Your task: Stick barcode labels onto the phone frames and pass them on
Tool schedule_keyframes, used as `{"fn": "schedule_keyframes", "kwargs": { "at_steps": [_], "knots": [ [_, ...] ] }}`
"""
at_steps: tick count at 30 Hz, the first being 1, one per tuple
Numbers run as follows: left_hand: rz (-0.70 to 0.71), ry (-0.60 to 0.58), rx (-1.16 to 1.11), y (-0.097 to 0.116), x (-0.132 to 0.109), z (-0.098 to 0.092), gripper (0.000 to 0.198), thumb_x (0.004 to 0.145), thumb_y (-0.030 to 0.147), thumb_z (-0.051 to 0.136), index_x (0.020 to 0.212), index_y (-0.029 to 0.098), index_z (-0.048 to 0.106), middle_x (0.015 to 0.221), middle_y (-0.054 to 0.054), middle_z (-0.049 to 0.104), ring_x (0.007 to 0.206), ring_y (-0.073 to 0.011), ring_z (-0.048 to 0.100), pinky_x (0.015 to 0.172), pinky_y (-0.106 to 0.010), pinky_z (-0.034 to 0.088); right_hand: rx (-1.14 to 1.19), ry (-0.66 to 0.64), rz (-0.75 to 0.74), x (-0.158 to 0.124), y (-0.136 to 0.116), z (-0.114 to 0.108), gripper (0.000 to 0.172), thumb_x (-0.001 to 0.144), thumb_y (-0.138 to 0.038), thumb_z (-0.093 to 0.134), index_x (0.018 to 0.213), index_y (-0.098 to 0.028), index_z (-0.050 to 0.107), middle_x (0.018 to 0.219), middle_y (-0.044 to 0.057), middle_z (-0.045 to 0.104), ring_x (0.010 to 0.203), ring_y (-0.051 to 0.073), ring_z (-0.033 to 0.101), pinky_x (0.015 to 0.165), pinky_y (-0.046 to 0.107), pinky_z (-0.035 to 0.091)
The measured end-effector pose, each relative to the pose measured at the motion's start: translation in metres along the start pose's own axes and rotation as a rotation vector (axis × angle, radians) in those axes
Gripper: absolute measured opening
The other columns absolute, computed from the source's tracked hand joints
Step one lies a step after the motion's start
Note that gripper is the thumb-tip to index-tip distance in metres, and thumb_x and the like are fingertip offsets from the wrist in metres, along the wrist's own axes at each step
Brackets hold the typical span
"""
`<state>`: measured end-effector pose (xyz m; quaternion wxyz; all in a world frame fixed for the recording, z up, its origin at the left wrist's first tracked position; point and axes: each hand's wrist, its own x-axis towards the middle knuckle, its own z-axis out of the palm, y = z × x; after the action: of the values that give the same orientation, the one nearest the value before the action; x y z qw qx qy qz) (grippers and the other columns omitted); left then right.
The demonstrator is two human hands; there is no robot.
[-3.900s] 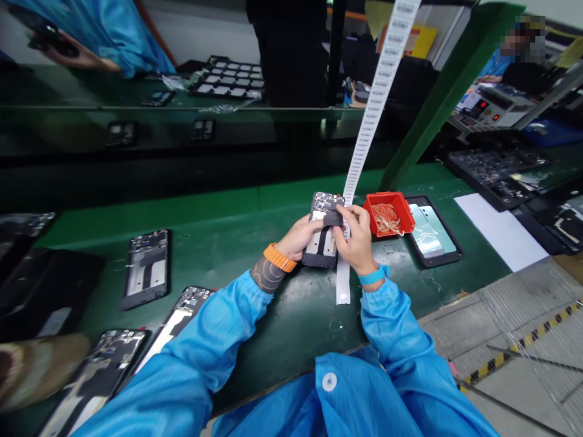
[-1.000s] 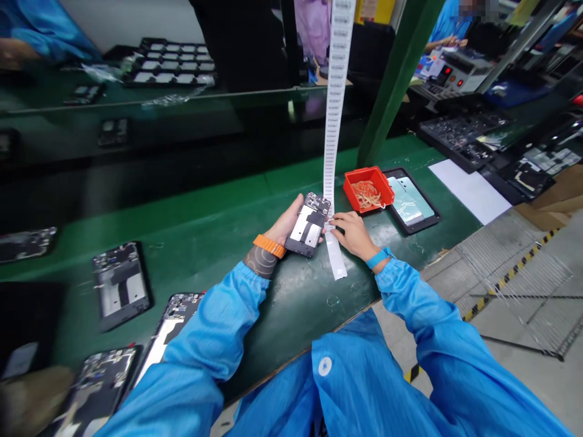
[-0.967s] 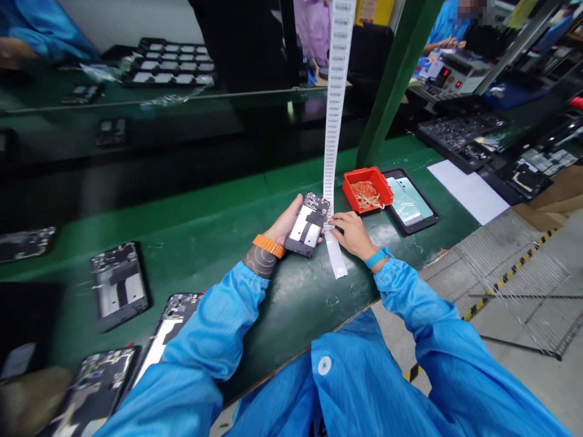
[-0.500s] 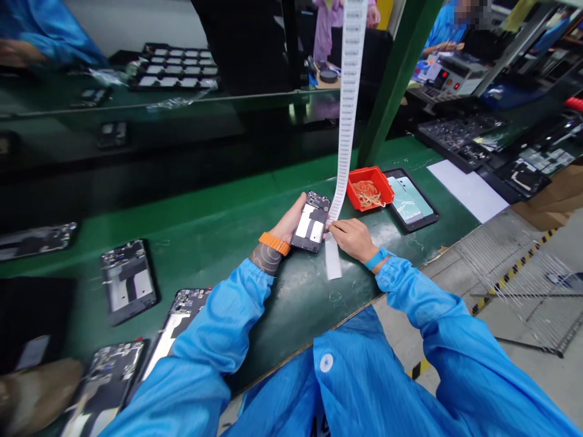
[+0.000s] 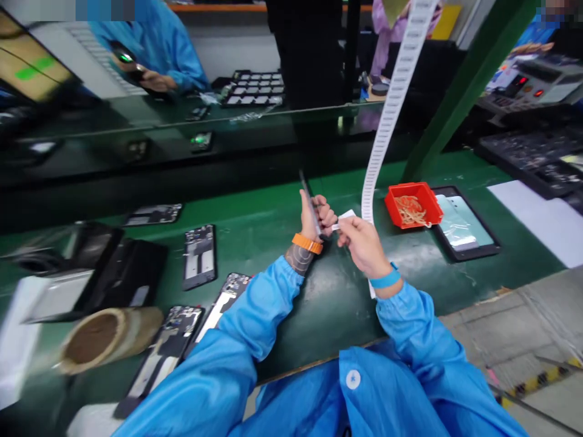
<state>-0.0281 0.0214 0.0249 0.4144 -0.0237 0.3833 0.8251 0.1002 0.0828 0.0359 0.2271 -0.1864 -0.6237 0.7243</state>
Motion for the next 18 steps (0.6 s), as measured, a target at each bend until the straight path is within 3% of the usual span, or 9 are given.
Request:
{"fn": "schedule_keyframes", "kwargs": {
  "at_steps": [4,10,14,18],
  "knots": [
    [0.163,-0.021,-0.096,0.007,-0.006,-0.005,0.047,0.110,0.035,0.018,0.069,0.021,0.038,0.048,0.007,0.016,0.039,-0.0093,0.016,0.045,-0.023,0.021,-0.198,0.038,-0.132,-0.009,0.007,0.047,0.024,0.079,-0.040,0.071,0.069,-0.020,0.063,0.065,-0.001,0.058,0.061,0.014,0.049,0.060,0.029,0.042],
    [0.176,-0.254,-0.191,0.006,-0.012,-0.005,0.042,0.108,0.035,0.028,0.070,0.020,0.039,0.052,0.006,0.016,0.041,-0.0085,0.018,0.044,-0.022,0.020,-0.225,0.034,-0.125,-0.016,0.010,0.051,0.028,0.084,-0.043,0.065,0.071,-0.019,0.063,0.064,-0.002,0.056,0.063,0.014,0.047,0.062,0.028,0.040],
    [0.158,-0.157,-0.156,-0.001,-0.001,-0.008,0.038,0.103,0.049,0.045,0.076,0.023,0.043,0.053,0.006,0.021,0.041,-0.0084,0.019,0.042,-0.023,0.022,-0.211,0.016,-0.075,-0.016,0.006,0.049,0.027,0.084,-0.043,0.066,0.073,-0.018,0.065,0.063,-0.002,0.055,0.062,0.013,0.045,0.058,0.027,0.037],
    [0.132,-0.017,-0.035,-0.006,0.006,-0.011,0.033,0.103,0.051,0.045,0.087,0.024,0.053,0.054,0.005,0.030,0.043,-0.0087,0.027,0.045,-0.023,0.030,-0.245,-0.006,-0.068,-0.018,0.004,0.051,0.027,0.084,-0.043,0.065,0.073,-0.019,0.064,0.061,-0.003,0.054,0.058,0.012,0.043,0.055,0.027,0.035]
  ]
}}
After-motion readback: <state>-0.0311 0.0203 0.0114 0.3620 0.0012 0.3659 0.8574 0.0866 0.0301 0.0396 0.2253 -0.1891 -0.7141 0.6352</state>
